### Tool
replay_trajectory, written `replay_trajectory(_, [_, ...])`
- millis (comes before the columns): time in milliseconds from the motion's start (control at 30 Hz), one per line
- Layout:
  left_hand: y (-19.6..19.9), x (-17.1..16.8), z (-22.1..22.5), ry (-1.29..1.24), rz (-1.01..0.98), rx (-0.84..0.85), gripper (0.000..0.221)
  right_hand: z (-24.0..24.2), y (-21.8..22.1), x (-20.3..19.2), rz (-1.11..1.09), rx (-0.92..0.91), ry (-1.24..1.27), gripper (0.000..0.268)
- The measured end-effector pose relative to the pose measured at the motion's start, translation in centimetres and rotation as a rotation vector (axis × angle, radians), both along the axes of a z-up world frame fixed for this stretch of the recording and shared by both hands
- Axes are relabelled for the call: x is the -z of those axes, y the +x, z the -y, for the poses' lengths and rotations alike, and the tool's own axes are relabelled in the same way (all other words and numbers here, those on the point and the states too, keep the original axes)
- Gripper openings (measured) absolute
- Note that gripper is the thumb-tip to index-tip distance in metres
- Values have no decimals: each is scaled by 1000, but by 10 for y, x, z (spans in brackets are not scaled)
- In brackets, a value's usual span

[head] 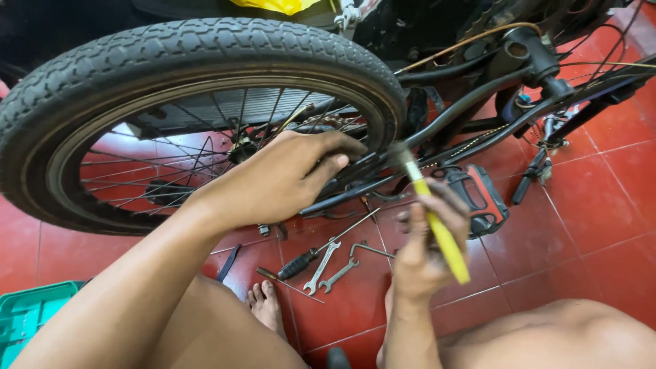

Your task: The person is cleaning a bicycle chain with a brush and then using wrenches and a screwdriver to perform maintenance on the rear wheel and derailleur.

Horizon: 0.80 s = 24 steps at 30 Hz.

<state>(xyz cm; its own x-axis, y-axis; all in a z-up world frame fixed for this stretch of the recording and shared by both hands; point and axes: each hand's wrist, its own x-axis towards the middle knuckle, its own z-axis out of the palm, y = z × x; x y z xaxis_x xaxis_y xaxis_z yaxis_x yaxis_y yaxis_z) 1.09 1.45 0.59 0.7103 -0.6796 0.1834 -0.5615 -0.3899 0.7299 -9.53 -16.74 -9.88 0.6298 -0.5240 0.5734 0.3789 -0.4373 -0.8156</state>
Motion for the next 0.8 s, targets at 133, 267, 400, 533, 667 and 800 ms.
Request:
replay_trajectory(133, [2, 1, 1, -9, 7, 12, 30, -19, -8, -5, -34, -155, -38, 16])
replay_trajectory(267, [1, 2, 1, 5, 14, 11, 31, -23, -8, -1, -146, -349, -17, 18])
replay_trajectory(400, [-2, 0, 0, 0, 1, 7, 30, -4, 0, 10, -67, -303, 133, 20])
replay_trajectory(533, [-3, -3, -1, 30, 19, 4, 29, -3, 1, 5, 24, -61, 113, 13])
replay_trajectory(667, [0, -1, 2, 22, 12, 9, 31, -19, -3, 5, 11, -2, -89, 16])
replay_trajectory(800, [1, 3, 10, 17, -16, 12, 35, -39, -16, 15, -45, -115, -197, 10])
